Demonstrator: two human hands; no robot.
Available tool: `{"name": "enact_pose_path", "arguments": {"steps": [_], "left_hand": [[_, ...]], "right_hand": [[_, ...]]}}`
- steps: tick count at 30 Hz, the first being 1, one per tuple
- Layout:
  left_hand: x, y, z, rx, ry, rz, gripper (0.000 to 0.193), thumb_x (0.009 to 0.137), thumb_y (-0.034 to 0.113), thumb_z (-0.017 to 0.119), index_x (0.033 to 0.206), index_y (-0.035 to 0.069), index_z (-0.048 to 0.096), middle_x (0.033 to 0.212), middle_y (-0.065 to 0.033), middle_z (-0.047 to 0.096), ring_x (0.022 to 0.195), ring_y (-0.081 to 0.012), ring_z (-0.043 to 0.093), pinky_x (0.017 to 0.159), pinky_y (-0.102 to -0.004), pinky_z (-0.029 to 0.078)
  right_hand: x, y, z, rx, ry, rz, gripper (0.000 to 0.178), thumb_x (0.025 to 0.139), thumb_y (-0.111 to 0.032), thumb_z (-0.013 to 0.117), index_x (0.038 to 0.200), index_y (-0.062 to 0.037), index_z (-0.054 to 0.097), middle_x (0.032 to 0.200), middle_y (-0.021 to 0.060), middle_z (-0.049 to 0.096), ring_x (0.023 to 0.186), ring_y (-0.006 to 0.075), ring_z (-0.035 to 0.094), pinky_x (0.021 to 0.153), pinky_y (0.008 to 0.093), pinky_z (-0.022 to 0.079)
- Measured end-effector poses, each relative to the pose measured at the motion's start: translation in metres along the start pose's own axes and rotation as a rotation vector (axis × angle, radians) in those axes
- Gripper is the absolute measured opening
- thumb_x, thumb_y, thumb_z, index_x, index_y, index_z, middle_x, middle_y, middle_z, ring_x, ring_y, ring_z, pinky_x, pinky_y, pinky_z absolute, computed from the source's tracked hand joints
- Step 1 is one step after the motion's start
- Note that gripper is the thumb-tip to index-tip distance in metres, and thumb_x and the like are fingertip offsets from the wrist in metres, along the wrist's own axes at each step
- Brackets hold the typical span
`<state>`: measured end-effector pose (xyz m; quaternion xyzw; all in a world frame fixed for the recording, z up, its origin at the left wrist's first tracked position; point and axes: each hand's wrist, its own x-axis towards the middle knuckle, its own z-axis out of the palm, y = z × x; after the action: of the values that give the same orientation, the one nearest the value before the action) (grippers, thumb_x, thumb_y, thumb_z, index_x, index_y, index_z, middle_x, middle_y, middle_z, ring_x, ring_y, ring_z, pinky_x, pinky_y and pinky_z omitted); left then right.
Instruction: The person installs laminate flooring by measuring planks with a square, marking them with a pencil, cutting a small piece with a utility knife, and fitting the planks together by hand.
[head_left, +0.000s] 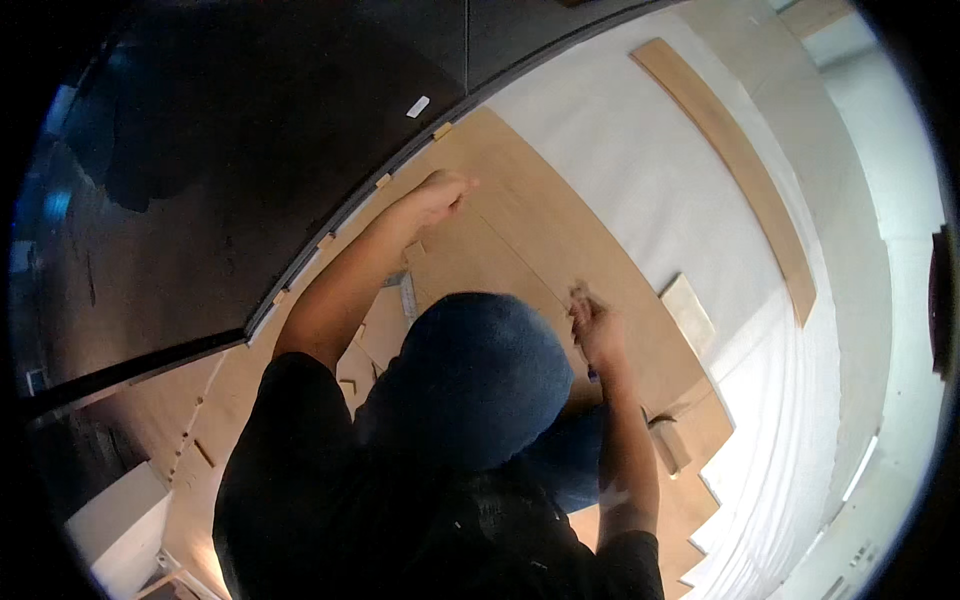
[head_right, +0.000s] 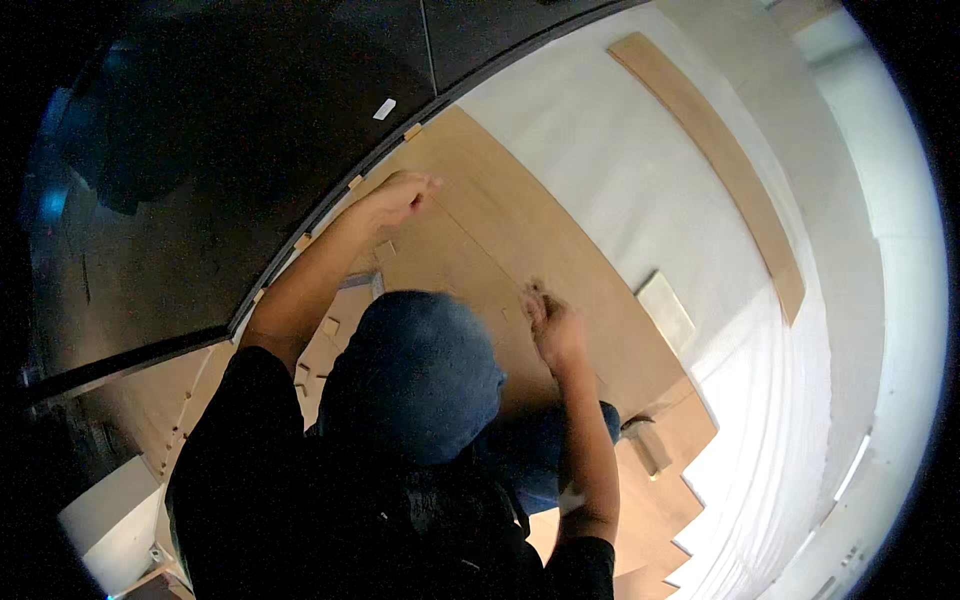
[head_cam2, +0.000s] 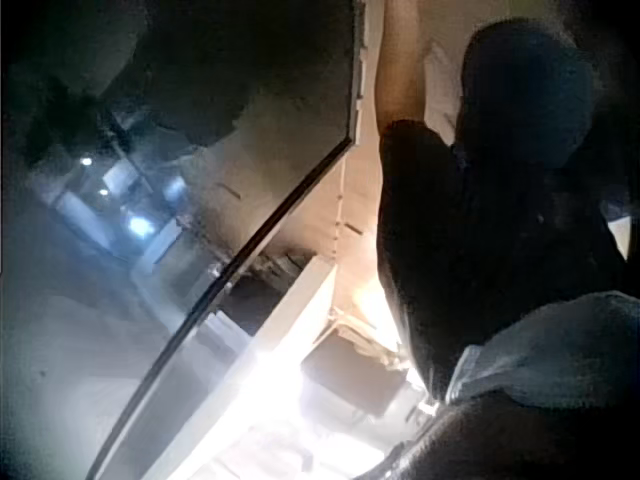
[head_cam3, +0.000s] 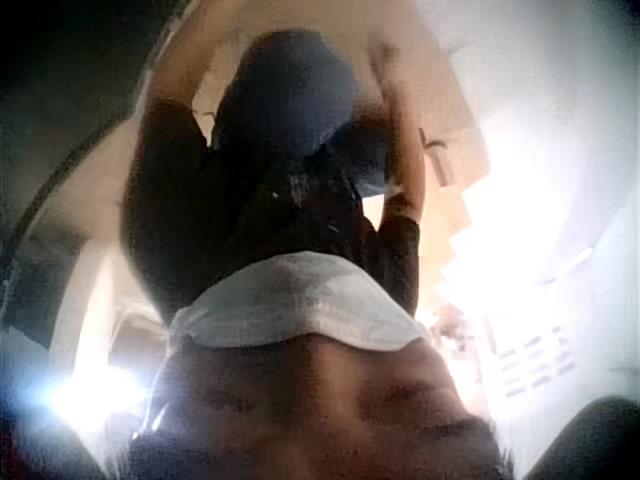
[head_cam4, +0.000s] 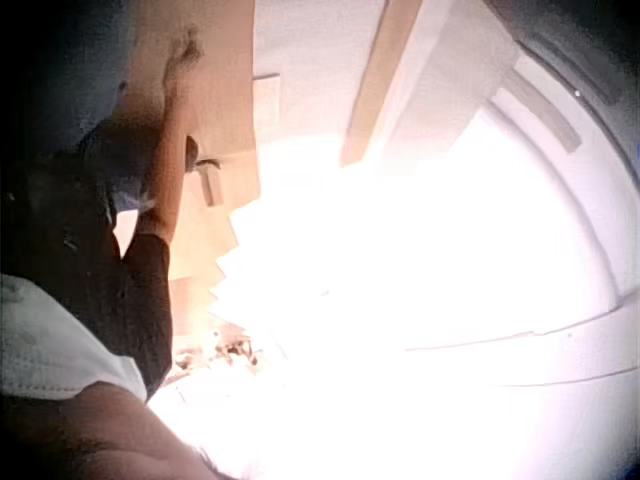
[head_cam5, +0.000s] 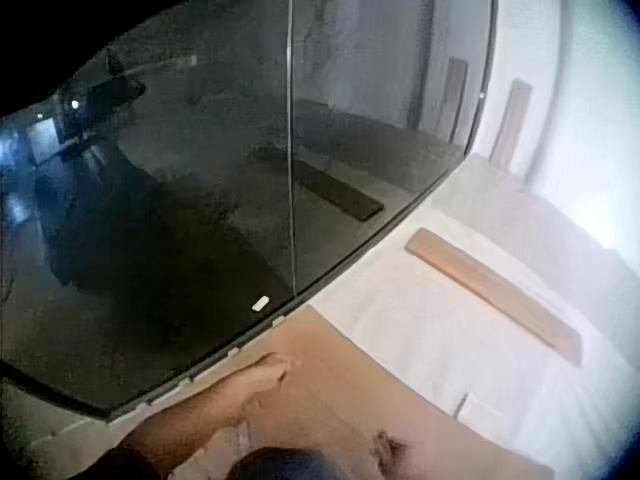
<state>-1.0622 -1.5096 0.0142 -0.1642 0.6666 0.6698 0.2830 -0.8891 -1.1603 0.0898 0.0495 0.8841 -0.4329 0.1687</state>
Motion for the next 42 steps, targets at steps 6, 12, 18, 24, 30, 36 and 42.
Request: {"name": "enact_pose_path", "arguments": {"steps": [6, 12, 18, 24, 30, 36, 42], "left_hand": [[0.072, -0.018, -0.051, 0.604, 0.413, 0.146, 0.03, 0.104, 0.016, 0.054, 0.13, 0.003, 0.061, 0.098, -0.0092, 0.068, 0.084, -0.0198, 0.064, 0.077, -0.0319, 0.053], [0.114, 0.011, -0.046, 0.927, 0.664, 0.376, 0.027, 0.102, 0.019, 0.054, 0.122, 0.006, 0.067, 0.114, -0.0171, 0.067, 0.105, -0.0347, 0.065, 0.09, -0.0433, 0.053], [0.128, -0.005, -0.054, 1.072, 0.741, 0.534, 0.027, 0.098, 0.024, 0.06, 0.119, 0.008, 0.067, 0.103, -0.0181, 0.07, 0.101, -0.0382, 0.067, 0.088, -0.0469, 0.054], [0.13, 0.022, -0.046, 1.159, 0.771, 0.242, 0.028, 0.094, 0.032, 0.068, 0.092, 0.004, 0.066, 0.086, -0.0182, 0.073, 0.082, -0.0376, 0.072, 0.073, -0.0457, 0.056], [0.148, 0.023, -0.032, 1.225, 0.699, 0.17, 0.03, 0.092, 0.035, 0.069, 0.087, 0.005, 0.068, 0.08, -0.0143, 0.074, 0.078, -0.0354, 0.072, 0.074, -0.0442, 0.056], [0.157, 0.01, -0.04, 1.307, 0.75, 0.201, 0.029, 0.092, 0.036, 0.069, 0.085, 0.008, 0.062, 0.077, -0.0127, 0.073, 0.075, -0.0356, 0.072, 0.069, -0.0473, 0.056], [0.156, 0.019, -0.034, 1.352, 0.724, 0.141, 0.03, 0.093, 0.039, 0.069, 0.098, 0.011, 0.058, 0.081, -0.0111, 0.074, 0.078, -0.0377, 0.071, 0.07, -0.0506, 0.055]], "right_hand": [[0.026, 0.187, 0.044, -0.116, -0.039, 0.249, 0.056, 0.098, -0.051, 0.06, 0.088, 0.0037, 0.064, 0.062, 0.0093, 0.058, 0.054, 0.0181, 0.057, 0.05, 0.0353, 0.047], [0.043, 0.278, 0.023, 0.462, 0.148, 0.503, 0.052, 0.102, -0.048, 0.056, 0.075, -0.0032, 0.063, 0.057, 0.0043, 0.055, 0.047, 0.0142, 0.05, 0.044, 0.0315, 0.038], [0.033, 0.285, 0.024, 0.582, 0.109, 0.541, 0.052, 0.103, -0.047, 0.055, 0.075, -0.0039, 0.063, 0.052, 0.0031, 0.051, 0.037, 0.0134, 0.045, 0.035, 0.0291, 0.036], [0.04, 0.245, 0.007, 0.509, 0.075, 0.648, 0.046, 0.099, -0.044, 0.063, 0.077, -0.0034, 0.066, 0.058, 0.0039, 0.057, 0.045, 0.013, 0.051, 0.04, 0.03, 0.039], [0.038, 0.238, 0.002, 0.468, -0.004, 0.784, 0.046, 0.101, -0.045, 0.059, 0.078, -0.0049, 0.062, 0.057, 0.0042, 0.055, 0.043, 0.0128, 0.049, 0.037, 0.0282, 0.038], [0.037, 0.245, 0.007, 0.486, -0.013, 0.77, 0.051, 0.101, -0.048, 0.057, 0.075, -0.0042, 0.061, 0.055, 0.0044, 0.054, 0.04, 0.0121, 0.048, 0.035, 0.0271, 0.037], [0.039, 0.237, 0.002, 0.438, -0.006, 0.833, 0.052, 0.099, -0.051, 0.058, 0.078, -0.004, 0.064, 0.057, 0.0043, 0.056, 0.041, 0.0122, 0.048, 0.036, 0.0266, 0.038]]}}
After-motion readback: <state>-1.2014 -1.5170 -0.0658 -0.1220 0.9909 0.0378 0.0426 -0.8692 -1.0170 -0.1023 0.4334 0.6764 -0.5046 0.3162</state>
